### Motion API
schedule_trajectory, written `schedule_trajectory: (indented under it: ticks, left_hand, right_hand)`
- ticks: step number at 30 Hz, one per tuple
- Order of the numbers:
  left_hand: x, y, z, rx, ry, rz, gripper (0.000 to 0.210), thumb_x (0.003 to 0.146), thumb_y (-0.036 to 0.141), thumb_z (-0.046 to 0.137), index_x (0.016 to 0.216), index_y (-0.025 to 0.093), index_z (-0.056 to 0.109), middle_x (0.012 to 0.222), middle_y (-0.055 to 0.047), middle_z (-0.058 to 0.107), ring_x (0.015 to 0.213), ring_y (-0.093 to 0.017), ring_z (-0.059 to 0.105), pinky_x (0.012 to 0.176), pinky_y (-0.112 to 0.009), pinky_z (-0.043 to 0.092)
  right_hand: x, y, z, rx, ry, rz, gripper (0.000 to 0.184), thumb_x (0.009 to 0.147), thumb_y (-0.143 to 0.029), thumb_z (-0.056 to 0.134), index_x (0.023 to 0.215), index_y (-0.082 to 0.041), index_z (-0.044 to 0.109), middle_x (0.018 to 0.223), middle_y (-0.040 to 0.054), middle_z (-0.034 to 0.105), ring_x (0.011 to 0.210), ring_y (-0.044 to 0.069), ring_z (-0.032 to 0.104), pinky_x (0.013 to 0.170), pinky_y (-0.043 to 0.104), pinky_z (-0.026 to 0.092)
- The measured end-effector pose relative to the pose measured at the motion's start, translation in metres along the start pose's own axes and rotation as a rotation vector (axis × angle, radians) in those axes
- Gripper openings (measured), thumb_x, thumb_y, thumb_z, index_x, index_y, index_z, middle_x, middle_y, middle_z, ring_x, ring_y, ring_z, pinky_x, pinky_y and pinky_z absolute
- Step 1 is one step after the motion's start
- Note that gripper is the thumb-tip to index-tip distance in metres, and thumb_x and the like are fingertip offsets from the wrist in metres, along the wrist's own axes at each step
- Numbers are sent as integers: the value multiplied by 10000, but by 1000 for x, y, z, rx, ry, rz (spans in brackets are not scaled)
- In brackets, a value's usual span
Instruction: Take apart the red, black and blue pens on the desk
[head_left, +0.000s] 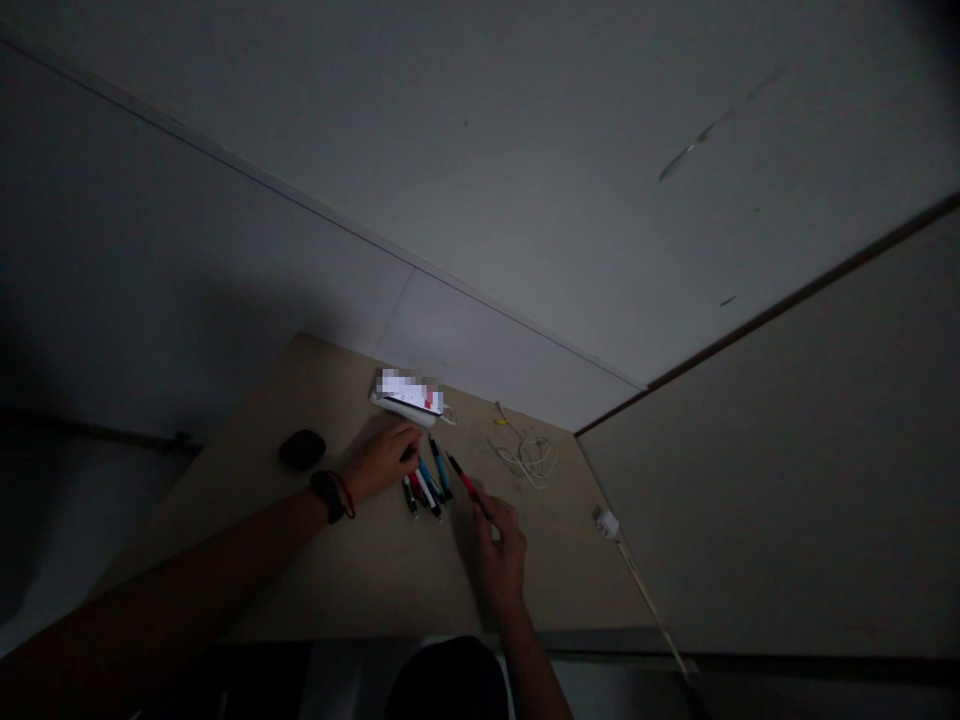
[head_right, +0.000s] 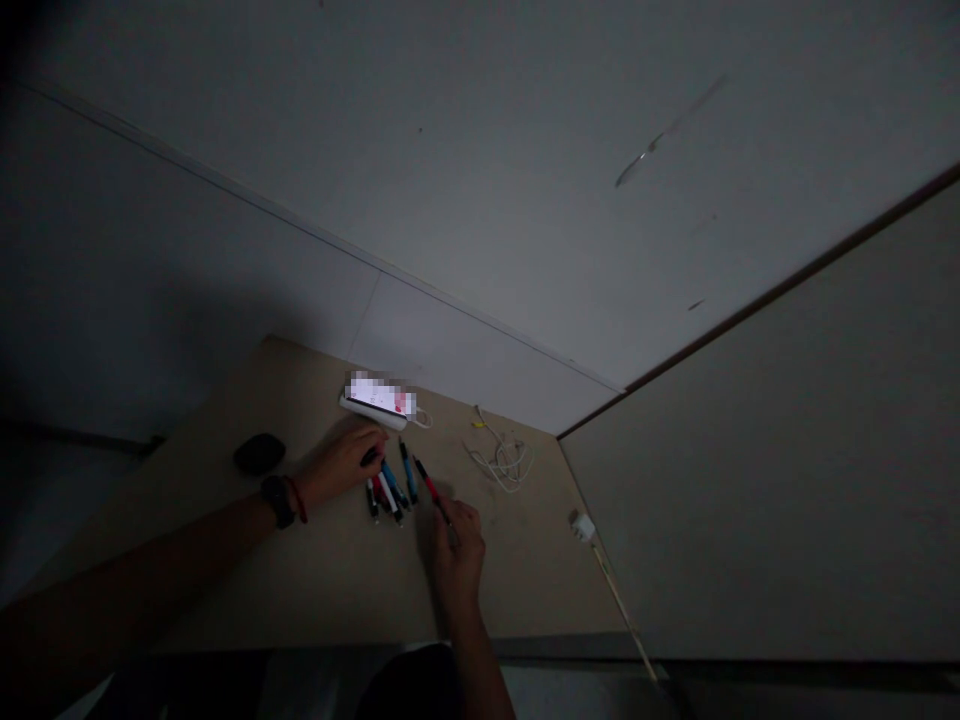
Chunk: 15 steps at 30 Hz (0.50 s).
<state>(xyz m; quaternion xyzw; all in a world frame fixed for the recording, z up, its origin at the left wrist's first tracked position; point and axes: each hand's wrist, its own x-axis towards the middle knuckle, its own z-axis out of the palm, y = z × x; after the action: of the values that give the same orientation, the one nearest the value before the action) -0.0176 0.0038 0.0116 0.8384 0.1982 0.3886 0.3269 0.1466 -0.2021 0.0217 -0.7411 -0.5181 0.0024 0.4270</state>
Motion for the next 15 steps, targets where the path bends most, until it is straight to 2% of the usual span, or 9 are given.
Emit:
schedule_trajectory:
  ticks: [3, 7, 12, 15]
  left_hand:
    - [0, -2, 2, -93, -4, 13, 106, 796, 106, 575, 821, 209, 576, 1123, -72, 642, 1032, -215, 621, 900, -351, 525]
    - [1, -2, -2, -127, 25, -2, 93, 813, 104, 564, 795, 195, 566, 1111, -80, 621, 1041, -210, 614, 903, -347, 531]
    - [1, 2, -5, -132, 24, 4, 67, 854, 141, 563, 812, 192, 574, 1152, -93, 586, 1069, -217, 602, 934, -348, 531]
    - [-1, 7, -5, -116, 15, 23, 64, 866, 141, 560, 841, 197, 580, 1247, -102, 559, 1144, -231, 586, 991, -370, 515]
  right_hand:
    - [12, -3, 15, -7, -82, -38, 352, 970, -375, 518, 1206, -219, 726, 1138, 120, 726, 1103, 249, 628, 955, 425, 514]
    - [27, -12, 35, -23, -148, -79, 372, 991, -362, 475, 1225, -200, 714, 1199, 124, 710, 1157, 245, 613, 993, 415, 498]
    - [34, -32, 40, -85, -175, -128, 386, 1017, -347, 414, 1258, -193, 674, 1226, 124, 692, 1181, 252, 588, 1035, 441, 448]
    - [32, -50, 45, -180, -217, -158, 432, 957, -385, 535, 1336, -192, 610, 1227, 135, 675, 1168, 274, 578, 1002, 432, 458]
